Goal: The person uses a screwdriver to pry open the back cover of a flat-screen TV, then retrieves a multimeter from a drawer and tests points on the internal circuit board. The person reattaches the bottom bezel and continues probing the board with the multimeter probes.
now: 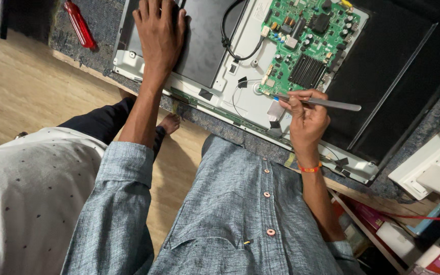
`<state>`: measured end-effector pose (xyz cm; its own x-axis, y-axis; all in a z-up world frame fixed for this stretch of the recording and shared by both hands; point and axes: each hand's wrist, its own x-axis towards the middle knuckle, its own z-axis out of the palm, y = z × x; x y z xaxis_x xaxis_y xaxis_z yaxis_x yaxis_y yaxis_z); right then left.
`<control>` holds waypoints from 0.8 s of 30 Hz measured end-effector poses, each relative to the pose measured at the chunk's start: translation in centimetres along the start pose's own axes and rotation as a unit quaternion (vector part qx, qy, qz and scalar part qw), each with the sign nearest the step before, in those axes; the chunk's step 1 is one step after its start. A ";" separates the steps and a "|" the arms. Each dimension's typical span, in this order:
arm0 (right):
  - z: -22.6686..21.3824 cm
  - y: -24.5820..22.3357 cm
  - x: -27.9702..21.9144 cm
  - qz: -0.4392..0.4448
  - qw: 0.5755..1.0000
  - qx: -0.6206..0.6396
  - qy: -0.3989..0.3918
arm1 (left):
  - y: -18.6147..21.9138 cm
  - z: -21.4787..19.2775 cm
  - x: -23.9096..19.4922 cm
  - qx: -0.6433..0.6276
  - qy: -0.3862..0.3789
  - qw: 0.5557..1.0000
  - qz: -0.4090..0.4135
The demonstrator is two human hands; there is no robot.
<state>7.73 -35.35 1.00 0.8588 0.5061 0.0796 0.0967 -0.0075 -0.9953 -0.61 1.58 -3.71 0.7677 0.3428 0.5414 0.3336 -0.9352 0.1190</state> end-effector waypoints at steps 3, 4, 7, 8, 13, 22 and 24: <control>0.0 0.0 0.1 0.005 1.000 0.000 0.002 | -0.3 0.5 -0.4 -0.003 -0.014 1.000 -0.009; -0.1 0.0 0.1 0.008 1.000 0.001 0.003 | -0.5 0.7 -0.5 -0.002 -0.004 1.000 -0.001; -0.3 0.0 0.1 0.004 1.000 0.003 -0.019 | -0.9 1.4 -0.8 0.002 0.013 1.000 0.014; -0.3 0.0 0.1 0.005 1.000 0.005 -0.017 | -1.0 1.6 -0.8 0.005 0.011 1.000 0.013; -0.3 0.1 0.1 0.000 1.000 0.000 -0.013 | -1.0 1.5 -0.9 0.006 0.007 1.000 0.007; 0.0 -0.1 0.0 0.007 1.000 -0.004 -0.003 | -0.6 0.7 -0.5 0.004 0.003 1.000 0.007; 0.0 -0.3 0.1 0.008 1.000 -0.005 -0.009 | -0.6 0.6 -0.5 -0.001 0.000 1.000 0.009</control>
<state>7.76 -35.27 1.25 0.8510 0.5215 0.0623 0.0878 -0.0245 -0.9958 -0.87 1.97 -4.52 0.7734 0.3257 0.5439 0.3181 -0.9415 0.1114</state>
